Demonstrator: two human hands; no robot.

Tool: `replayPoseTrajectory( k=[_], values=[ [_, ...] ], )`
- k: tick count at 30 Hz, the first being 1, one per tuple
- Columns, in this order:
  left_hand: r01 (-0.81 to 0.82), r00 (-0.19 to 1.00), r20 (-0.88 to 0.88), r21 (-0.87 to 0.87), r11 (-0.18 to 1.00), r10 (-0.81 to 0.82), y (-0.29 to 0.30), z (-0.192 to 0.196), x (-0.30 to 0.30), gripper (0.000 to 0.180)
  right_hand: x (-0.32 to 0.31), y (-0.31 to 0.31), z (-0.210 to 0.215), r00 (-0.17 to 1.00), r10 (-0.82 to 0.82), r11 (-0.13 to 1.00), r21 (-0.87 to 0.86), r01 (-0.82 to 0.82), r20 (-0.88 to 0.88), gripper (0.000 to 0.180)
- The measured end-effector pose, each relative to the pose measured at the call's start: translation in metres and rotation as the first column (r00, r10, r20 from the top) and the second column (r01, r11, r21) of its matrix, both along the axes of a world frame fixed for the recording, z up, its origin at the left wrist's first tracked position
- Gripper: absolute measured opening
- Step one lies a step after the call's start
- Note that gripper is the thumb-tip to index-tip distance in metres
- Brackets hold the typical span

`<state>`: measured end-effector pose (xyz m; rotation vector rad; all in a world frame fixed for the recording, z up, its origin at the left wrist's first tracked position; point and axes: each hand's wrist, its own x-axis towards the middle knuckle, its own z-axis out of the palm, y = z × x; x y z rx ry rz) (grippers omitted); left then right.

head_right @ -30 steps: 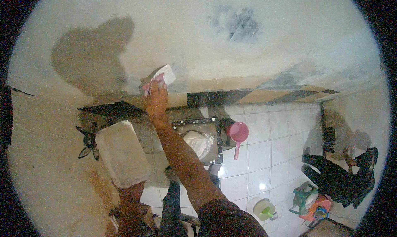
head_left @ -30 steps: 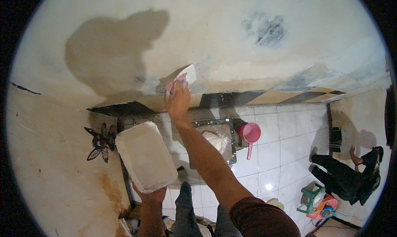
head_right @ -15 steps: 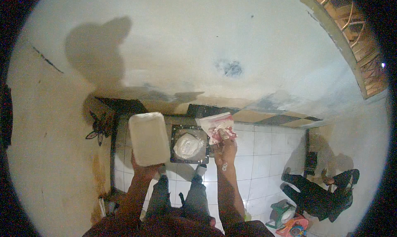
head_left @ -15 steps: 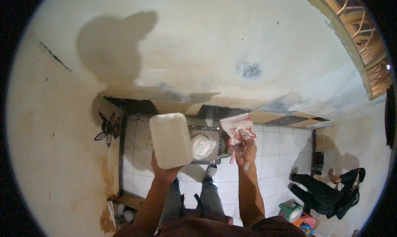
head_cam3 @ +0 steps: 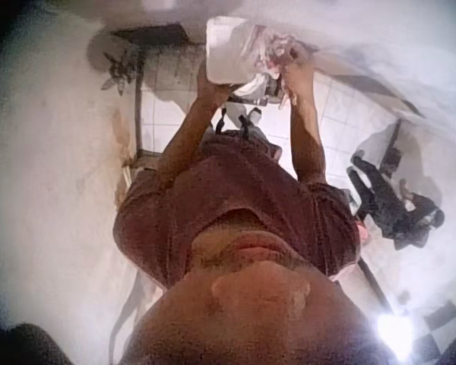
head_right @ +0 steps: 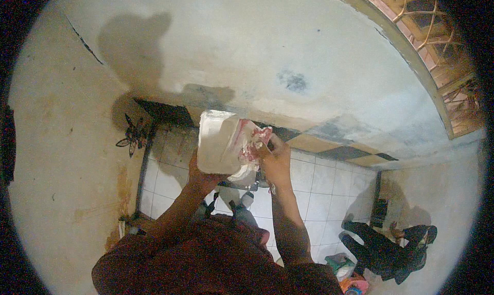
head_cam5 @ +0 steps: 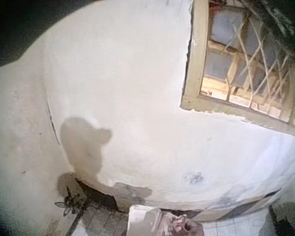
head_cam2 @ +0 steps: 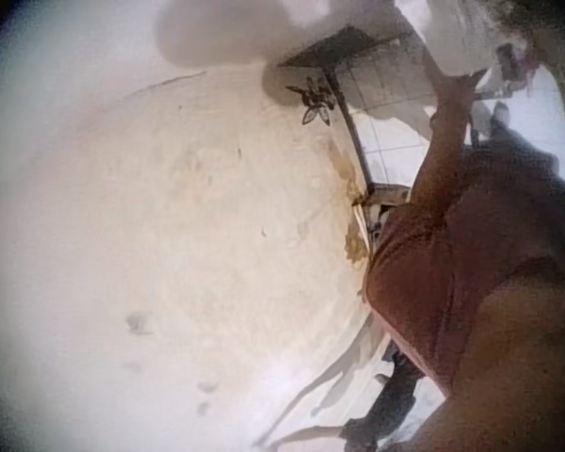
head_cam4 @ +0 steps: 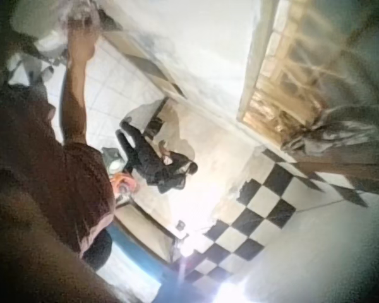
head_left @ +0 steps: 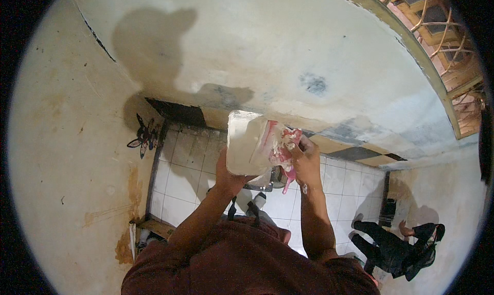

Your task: The person applies a white substance from a container onto a wall using a spatula, spreading it across uneven surfaces and corners.

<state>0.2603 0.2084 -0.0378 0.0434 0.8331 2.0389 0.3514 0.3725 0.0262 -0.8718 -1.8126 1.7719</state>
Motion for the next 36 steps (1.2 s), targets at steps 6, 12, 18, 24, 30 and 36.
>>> replayPoseTrajectory(
  k=[6,12,18,24,30,36],
  values=[
    [-0.021,0.86,-0.504,-0.187,0.982,-0.077,0.002,0.0,0.003,0.052,-0.009,0.009,0.013,0.976,0.059,0.95,0.289,-0.119,0.207,0.022],
    [0.073,0.965,-0.256,0.064,0.995,-0.055,0.009,0.0,-0.004,0.055,-0.012,0.013,0.0,0.988,0.086,0.974,0.197,-0.11,0.129,0.021],
    [0.091,0.977,-0.204,0.145,0.985,-0.06,0.018,0.008,-0.009,0.062,-0.016,0.015,0.004,0.985,0.099,0.99,0.081,-0.111,0.138,0.025],
    [0.127,0.901,-0.435,0.24,0.962,-0.011,0.029,0.007,-0.01,0.066,-0.022,0.024,-0.022,0.995,0.097,0.99,-0.101,-0.094,0.027,0.024],
    [0.174,0.822,-0.57,0.284,0.943,0.02,0.035,0.004,-0.008,0.066,-0.027,0.018,-0.014,0.996,0.093,0.981,-0.172,-0.09,0.009,0.022],
    [0.161,0.79,-0.613,0.231,0.959,0.015,0.038,0.007,0.004,0.066,-0.024,0.02,-0.013,0.991,0.132,0.982,-0.135,-0.134,-0.024,0.022]
  ],
)
